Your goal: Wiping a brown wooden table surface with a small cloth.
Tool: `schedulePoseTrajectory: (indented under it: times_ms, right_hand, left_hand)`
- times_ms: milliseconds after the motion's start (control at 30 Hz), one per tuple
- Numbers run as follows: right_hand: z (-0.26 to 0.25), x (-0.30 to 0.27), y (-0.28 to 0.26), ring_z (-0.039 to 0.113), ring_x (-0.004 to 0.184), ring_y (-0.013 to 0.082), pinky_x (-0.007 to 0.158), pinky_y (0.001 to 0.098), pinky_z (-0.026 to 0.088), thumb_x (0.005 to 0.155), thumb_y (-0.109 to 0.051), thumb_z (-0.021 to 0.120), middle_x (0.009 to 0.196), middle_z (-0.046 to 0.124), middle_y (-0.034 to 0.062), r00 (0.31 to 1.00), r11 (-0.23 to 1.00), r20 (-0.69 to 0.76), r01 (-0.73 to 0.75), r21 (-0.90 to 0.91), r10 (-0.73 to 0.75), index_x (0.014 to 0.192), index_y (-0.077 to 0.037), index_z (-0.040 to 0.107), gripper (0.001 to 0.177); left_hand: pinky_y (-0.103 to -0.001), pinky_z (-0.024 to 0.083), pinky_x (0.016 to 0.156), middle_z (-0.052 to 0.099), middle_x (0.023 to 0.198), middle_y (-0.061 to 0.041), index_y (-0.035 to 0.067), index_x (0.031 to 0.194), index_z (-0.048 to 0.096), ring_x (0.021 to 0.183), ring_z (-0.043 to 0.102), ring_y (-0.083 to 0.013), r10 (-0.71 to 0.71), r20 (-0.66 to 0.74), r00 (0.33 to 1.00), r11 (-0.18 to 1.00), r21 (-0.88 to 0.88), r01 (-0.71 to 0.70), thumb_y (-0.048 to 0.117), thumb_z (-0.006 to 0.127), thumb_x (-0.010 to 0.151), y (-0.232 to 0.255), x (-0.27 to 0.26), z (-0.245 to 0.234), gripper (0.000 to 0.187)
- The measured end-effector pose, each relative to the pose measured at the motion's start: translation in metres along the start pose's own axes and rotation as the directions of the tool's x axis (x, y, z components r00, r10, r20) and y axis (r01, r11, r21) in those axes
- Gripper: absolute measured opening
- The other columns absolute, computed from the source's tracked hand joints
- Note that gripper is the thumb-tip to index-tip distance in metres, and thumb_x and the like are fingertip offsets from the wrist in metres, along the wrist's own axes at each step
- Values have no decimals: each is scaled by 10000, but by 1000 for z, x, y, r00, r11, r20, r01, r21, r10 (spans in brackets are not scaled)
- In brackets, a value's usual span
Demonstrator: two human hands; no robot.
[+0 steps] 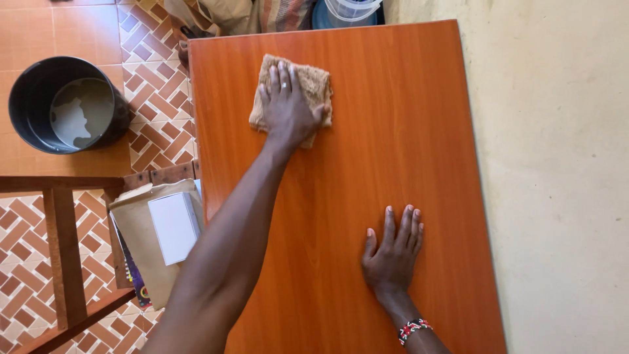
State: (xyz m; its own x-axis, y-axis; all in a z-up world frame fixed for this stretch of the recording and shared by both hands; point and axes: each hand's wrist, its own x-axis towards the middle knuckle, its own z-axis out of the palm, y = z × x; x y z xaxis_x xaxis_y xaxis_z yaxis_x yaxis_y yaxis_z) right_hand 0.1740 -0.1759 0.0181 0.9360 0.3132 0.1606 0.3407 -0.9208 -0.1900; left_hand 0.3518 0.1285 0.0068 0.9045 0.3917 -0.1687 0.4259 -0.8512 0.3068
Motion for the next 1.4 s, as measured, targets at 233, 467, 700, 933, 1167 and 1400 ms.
schedulePoseTrajectory:
  times_ms: [233,467,700,933,1167,1400]
  right_hand:
    - [-4,4,-2,230,1548,448,1252,595,209,1007,-321,551,1618,298,323,1000,1000,-4,-5,8,5,1494,28,459,606]
    - [-4,2,-1,242,1548,441,1256,589,207,1003,-323,564,1613,315,320,1000,1000,-14,-5,16,5,1488,18,472,600]
    - [0,3,0,236,1547,445,1255,589,200,1003,-334,571,1613,312,329,1000,1000,-15,-13,28,13,1487,11,479,602]
    - [-1,-1,2,235,1544,452,1252,600,200,1004,-334,568,1611,311,323,1000,1000,-5,-4,25,4,1495,20,471,613]
    - [0,0,0,245,1547,448,1259,594,217,1014,-327,563,1619,307,322,1000,999,-20,-3,37,4,1494,19,471,599]
    - [0,3,2,263,1539,439,1250,597,230,996,-328,573,1610,322,311,1000,1000,-19,-4,12,4,1480,9,477,598]
  left_hand:
    - [-600,-57,1256,-127,1728,-164,57,1634,-68,1584,-156,-310,42,192,980,998,41,-51,737,486,925,11,84,-9,1128]
    - [-562,-13,1279,37,1724,-202,12,1639,81,1598,-46,-330,184,23,983,983,23,-184,698,524,948,-10,63,15,1070]
    - [-575,98,1277,251,1667,-239,-59,1569,337,1577,159,-386,286,-319,904,955,16,-296,522,613,1006,-5,-136,33,855]
    - [-606,52,1235,156,1654,-273,-84,1525,275,1562,90,-418,309,-224,924,926,-150,-346,469,647,904,-18,-392,55,911]
    - [-572,102,1247,276,1628,-217,1,1539,338,1552,166,-371,230,-215,949,965,-79,-252,509,711,856,-33,-315,43,929]
    - [-603,126,1236,252,1628,-262,-24,1552,319,1540,154,-426,149,-207,967,988,-17,-156,630,712,859,-15,-97,24,1031]
